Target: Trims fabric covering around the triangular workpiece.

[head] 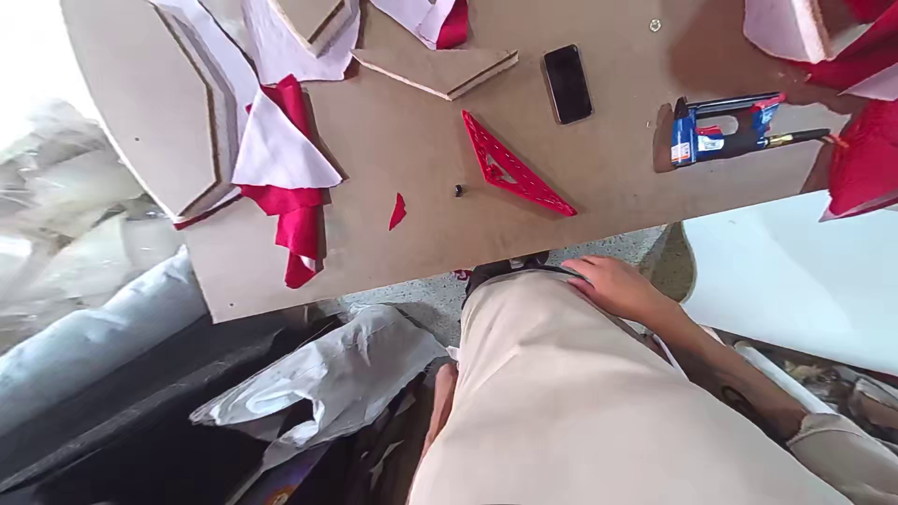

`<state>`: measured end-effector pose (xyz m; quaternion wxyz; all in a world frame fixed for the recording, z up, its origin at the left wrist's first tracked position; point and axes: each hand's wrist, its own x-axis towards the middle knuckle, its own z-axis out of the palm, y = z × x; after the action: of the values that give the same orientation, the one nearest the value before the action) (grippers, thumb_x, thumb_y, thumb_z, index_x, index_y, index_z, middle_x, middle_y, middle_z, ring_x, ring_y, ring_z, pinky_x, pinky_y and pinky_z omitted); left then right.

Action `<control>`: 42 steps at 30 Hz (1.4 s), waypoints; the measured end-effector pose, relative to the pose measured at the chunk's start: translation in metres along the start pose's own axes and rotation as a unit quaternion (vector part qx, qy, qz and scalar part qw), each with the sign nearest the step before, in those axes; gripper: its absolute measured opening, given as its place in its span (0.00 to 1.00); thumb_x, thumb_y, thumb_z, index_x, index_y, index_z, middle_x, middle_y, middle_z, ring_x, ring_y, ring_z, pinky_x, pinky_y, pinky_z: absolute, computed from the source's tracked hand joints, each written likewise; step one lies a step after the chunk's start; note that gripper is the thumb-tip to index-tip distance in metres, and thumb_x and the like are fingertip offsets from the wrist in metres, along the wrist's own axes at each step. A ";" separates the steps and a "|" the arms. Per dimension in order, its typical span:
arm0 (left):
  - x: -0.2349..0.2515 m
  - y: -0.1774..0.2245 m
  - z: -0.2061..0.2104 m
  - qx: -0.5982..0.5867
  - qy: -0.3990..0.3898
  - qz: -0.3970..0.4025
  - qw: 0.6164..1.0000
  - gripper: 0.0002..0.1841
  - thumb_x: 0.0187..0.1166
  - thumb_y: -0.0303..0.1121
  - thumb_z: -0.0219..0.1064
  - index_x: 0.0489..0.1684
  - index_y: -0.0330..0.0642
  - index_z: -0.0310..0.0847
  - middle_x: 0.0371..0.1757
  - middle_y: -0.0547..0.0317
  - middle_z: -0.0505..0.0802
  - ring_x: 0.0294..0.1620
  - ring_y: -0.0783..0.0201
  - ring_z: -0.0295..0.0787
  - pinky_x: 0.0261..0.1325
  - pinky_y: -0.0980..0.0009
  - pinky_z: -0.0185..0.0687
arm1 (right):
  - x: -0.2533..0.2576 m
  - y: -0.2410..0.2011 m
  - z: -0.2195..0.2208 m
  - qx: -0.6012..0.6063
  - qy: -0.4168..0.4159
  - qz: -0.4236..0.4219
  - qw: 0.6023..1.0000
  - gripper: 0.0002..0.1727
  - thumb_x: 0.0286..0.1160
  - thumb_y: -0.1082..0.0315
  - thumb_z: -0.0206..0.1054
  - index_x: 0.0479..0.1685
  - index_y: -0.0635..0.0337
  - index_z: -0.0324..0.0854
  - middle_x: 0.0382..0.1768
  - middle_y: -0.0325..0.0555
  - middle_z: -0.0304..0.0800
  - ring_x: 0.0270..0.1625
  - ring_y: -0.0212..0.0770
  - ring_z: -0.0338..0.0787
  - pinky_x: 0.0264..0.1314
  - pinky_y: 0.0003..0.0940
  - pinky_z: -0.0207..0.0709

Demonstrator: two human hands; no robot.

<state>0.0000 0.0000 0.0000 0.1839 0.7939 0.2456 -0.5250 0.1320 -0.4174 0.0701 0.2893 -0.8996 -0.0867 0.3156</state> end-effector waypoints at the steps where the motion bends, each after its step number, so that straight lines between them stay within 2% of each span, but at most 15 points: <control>1: -0.024 0.011 -0.031 0.061 0.035 0.001 0.998 0.19 0.82 0.44 0.66 0.43 0.34 0.91 0.45 0.36 0.95 0.52 0.38 0.93 0.58 0.34 0.85 | 0.003 -0.009 -0.004 0.015 0.024 -0.023 0.999 0.24 0.91 0.49 0.52 0.74 0.51 0.81 0.65 0.51 0.90 0.69 0.53 0.88 0.73 0.55 0.78; 4: -0.075 0.049 -0.107 0.117 0.143 0.065 0.981 0.13 0.75 0.35 0.73 0.47 0.32 0.89 0.47 0.34 0.93 0.50 0.35 0.92 0.56 0.31 0.85 | 0.031 -0.042 -0.009 0.083 0.107 -0.147 0.980 0.26 0.85 0.46 0.62 0.75 0.48 0.81 0.68 0.43 0.88 0.75 0.43 0.83 0.80 0.44 0.75; 7: -0.090 0.115 -0.142 0.181 0.175 0.233 0.939 0.13 0.82 0.27 0.63 0.57 0.31 0.86 0.64 0.38 0.89 0.56 0.41 0.91 0.62 0.39 0.86 | 0.073 -0.081 0.000 0.037 0.046 -0.275 0.959 0.40 0.79 0.44 0.69 0.89 0.48 0.65 0.85 0.49 0.71 0.89 0.51 0.66 0.90 0.48 0.62; 9: -0.086 0.164 -0.151 0.223 0.151 0.367 0.890 0.12 0.83 0.26 0.61 0.57 0.33 0.87 0.68 0.45 0.88 0.52 0.47 0.93 0.57 0.45 0.89 | 0.088 -0.090 0.010 -0.008 -0.009 -0.302 0.953 0.36 0.81 0.53 0.70 0.88 0.48 0.66 0.75 0.55 0.81 0.78 0.57 0.79 0.80 0.54 0.73; 11: -0.075 0.207 -0.158 0.241 0.158 0.437 0.852 0.15 0.89 0.35 0.57 0.60 0.41 0.87 0.72 0.53 0.87 0.57 0.51 0.93 0.56 0.46 0.89 | 0.087 -0.081 0.004 0.032 -0.076 -0.239 0.967 0.26 0.85 0.59 0.65 0.81 0.51 0.71 0.57 0.55 0.89 0.58 0.57 0.91 0.58 0.59 0.85; 12: -0.067 0.225 -0.162 0.216 0.181 0.450 0.847 0.17 0.90 0.42 0.57 0.63 0.44 0.87 0.75 0.57 0.86 0.65 0.55 0.90 0.64 0.48 0.87 | 0.082 -0.070 -0.003 0.095 -0.097 -0.181 0.974 0.26 0.86 0.60 0.63 0.82 0.52 0.69 0.55 0.55 0.90 0.55 0.55 0.92 0.57 0.59 0.85; 14: -0.037 0.257 -0.167 0.091 0.235 0.470 0.846 0.21 0.89 0.49 0.58 0.67 0.45 0.86 0.77 0.58 0.85 0.74 0.61 0.84 0.76 0.56 0.81 | 0.076 -0.036 -0.016 0.268 -0.076 -0.075 0.957 0.33 0.85 0.62 0.64 0.89 0.53 0.62 0.55 0.49 0.91 0.47 0.44 0.94 0.52 0.46 0.90; 16: 0.003 0.289 -0.166 -0.020 0.248 0.459 0.853 0.30 0.84 0.52 0.66 0.79 0.43 0.75 0.82 0.52 0.78 0.79 0.58 0.79 0.80 0.54 0.78 | 0.077 -0.002 -0.022 0.429 -0.036 -0.056 0.901 0.49 0.77 0.72 0.69 0.96 0.53 0.41 0.60 0.47 0.89 0.48 0.42 0.93 0.49 0.41 0.92; 18: 0.044 0.323 -0.168 -0.041 0.224 0.451 0.863 0.47 0.75 0.55 0.74 0.92 0.45 0.56 0.93 0.51 0.62 0.88 0.53 0.67 0.83 0.49 0.73 | 0.087 0.009 -0.034 0.493 -0.003 -0.066 0.868 0.65 0.65 0.79 0.72 0.97 0.53 0.21 0.68 0.51 0.83 0.56 0.47 0.92 0.54 0.44 0.92; 20: 0.080 0.349 -0.167 -0.048 0.205 0.449 0.868 0.57 0.66 0.56 0.81 0.95 0.45 0.47 0.96 0.52 0.53 0.92 0.51 0.58 0.87 0.49 0.67 | 0.103 0.003 -0.053 0.512 0.015 -0.044 0.858 0.66 0.66 0.81 0.72 0.96 0.55 0.16 0.68 0.55 0.80 0.55 0.51 0.92 0.53 0.48 0.94; 23: 0.110 0.371 -0.167 -0.019 0.188 0.465 0.865 0.63 0.62 0.54 0.84 0.96 0.38 0.42 0.97 0.43 0.47 0.97 0.48 0.43 0.95 0.47 0.46 | 0.138 -0.015 -0.084 0.434 0.046 0.020 0.900 0.51 0.82 0.75 0.62 0.97 0.58 0.24 0.58 0.50 0.85 0.41 0.42 0.92 0.42 0.40 0.93; 25: 0.115 0.373 -0.164 0.005 0.189 0.464 0.865 0.64 0.62 0.53 0.84 0.96 0.35 0.39 0.97 0.40 0.44 0.98 0.49 0.35 0.97 0.46 0.37 | 0.164 -0.021 -0.095 0.262 0.103 0.066 0.957 0.39 0.91 0.65 0.56 0.97 0.56 0.41 0.43 0.43 0.89 0.30 0.34 0.88 0.32 0.34 0.88; 29: 0.116 0.378 -0.163 0.027 0.174 0.433 0.884 0.65 0.62 0.52 0.83 0.96 0.33 0.37 0.98 0.42 0.39 0.99 0.53 0.28 0.98 0.48 0.30 | 0.220 -0.021 -0.105 -0.017 0.234 0.037 0.971 0.27 0.90 0.60 0.59 0.87 0.50 0.71 0.34 0.47 0.93 0.27 0.39 0.88 0.33 0.35 0.85; 38: 0.120 0.382 -0.166 -0.031 0.166 0.432 0.886 0.62 0.60 0.41 0.86 0.96 0.36 0.43 0.97 0.44 0.46 0.98 0.54 0.35 0.97 0.45 0.37 | 0.255 -0.040 -0.125 -0.082 0.201 0.043 0.975 0.25 0.84 0.65 0.63 0.80 0.51 0.80 0.27 0.45 0.92 0.24 0.36 0.86 0.29 0.30 0.80; 42: 0.118 0.382 -0.169 -0.016 0.125 0.436 0.891 0.73 0.51 0.41 0.90 0.97 0.35 0.30 0.97 0.41 0.32 0.99 0.51 0.25 0.97 0.41 0.33 | 0.257 -0.047 -0.131 -0.107 0.164 0.063 0.979 0.27 0.85 0.66 0.61 0.84 0.48 0.76 0.25 0.45 0.87 0.24 0.37 0.83 0.29 0.30 0.79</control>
<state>0.3872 -0.1939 -0.0313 0.3746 0.8770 -0.0962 -0.2850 0.4164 -0.3529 0.0468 0.1811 -0.9685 -0.0140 0.1702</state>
